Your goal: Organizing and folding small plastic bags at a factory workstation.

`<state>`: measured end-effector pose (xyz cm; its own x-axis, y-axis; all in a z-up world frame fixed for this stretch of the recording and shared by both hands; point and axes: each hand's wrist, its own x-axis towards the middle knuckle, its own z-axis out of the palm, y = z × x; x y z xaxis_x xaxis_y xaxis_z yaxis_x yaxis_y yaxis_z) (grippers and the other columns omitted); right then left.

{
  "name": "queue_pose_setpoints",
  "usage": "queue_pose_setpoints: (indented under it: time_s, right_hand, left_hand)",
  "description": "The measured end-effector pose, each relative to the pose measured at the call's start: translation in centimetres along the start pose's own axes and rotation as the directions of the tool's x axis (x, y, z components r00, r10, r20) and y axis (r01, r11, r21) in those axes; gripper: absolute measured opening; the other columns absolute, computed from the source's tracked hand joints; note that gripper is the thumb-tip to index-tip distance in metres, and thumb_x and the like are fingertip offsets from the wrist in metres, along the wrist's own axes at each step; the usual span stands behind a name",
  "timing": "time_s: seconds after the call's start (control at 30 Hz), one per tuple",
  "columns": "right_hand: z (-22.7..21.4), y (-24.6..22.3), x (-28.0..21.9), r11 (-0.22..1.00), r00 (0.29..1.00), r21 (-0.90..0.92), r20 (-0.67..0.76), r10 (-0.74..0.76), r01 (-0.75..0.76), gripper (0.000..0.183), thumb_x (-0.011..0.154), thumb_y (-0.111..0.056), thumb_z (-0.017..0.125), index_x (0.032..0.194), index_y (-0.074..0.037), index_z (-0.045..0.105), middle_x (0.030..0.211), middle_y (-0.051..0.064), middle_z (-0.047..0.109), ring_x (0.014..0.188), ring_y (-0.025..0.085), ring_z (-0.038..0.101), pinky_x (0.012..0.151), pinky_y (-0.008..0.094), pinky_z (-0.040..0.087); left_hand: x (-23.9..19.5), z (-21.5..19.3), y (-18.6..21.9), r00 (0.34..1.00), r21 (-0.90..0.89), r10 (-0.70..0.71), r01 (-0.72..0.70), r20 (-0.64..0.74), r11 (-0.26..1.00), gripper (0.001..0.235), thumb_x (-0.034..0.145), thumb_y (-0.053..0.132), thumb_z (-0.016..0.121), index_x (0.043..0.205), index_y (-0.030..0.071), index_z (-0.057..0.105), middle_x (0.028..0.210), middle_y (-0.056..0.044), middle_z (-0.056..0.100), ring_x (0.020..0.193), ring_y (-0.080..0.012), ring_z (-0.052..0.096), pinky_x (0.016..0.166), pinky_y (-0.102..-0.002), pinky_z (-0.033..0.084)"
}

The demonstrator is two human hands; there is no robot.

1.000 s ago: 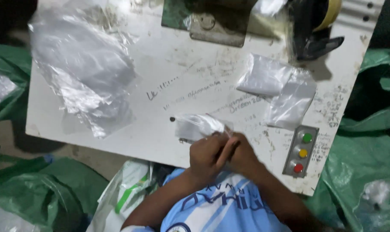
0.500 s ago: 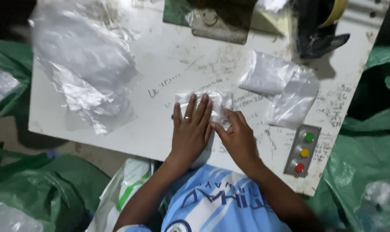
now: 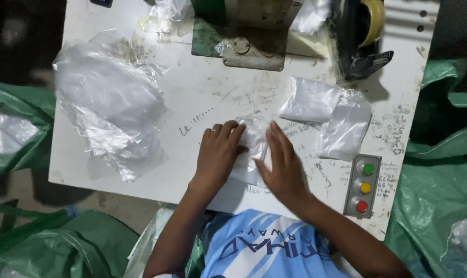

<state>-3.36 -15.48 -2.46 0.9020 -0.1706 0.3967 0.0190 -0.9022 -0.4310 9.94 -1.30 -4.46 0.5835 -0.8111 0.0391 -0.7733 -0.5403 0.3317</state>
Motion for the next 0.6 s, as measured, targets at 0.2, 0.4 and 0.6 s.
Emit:
queue_pose_setpoints:
  time_s: [0.2, 0.4, 0.6]
  right_hand:
    - [2.0, 2.6, -6.1, 0.954, 0.866, 0.165, 0.401, -0.298, 0.252, 0.048, 0.1, -0.05, 0.058, 0.131, -0.014, 0.065, 0.139, 0.009, 0.061, 0.144, 0.039, 0.042, 0.119, 0.061, 0.029]
    - [1.0, 4.9, -7.0, 0.967, 0.881, 0.155, 0.459, 0.112, -0.203, 0.089, 0.091, -0.046, 0.074, 0.163, -0.016, 0.03, 0.111, -0.003, 0.049, 0.12, 0.025, 0.047, 0.104, 0.045, 0.033]
    - [0.4, 5.8, -6.0, 0.997, 0.816, 0.079, 0.577, -0.029, -0.021, 0.031, 0.107, -0.048, 0.044, 0.104, -0.023, 0.064, 0.093, -0.004, 0.058, 0.1, 0.024, 0.055, 0.089, 0.043, 0.043]
  left_hand:
    - [-0.5, -0.2, 0.5, 0.998, -0.066, 0.065, -0.066, -0.017, 0.996, 0.026, 0.08, 0.018, 0.084, 0.1, 0.013, 0.068, 0.112, -0.01, 0.061, 0.116, -0.0388, 0.055, 0.091, -0.049, 0.042]
    - [-4.6, 2.4, 2.4, 0.987, -0.218, 0.153, -0.14, 0.044, 0.966, 0.037, 0.091, 0.038, 0.073, 0.122, 0.022, 0.061, 0.095, -0.004, 0.068, 0.11, -0.0309, 0.062, 0.1, -0.054, 0.039]
    - [-6.5, 2.0, 3.3, 0.998, -0.096, 0.053, -0.051, 0.025, 0.994, 0.015, 0.097, 0.036, 0.065, 0.102, 0.021, 0.064, 0.105, -0.004, 0.057, 0.11, -0.03, 0.053, 0.098, -0.048, 0.036]
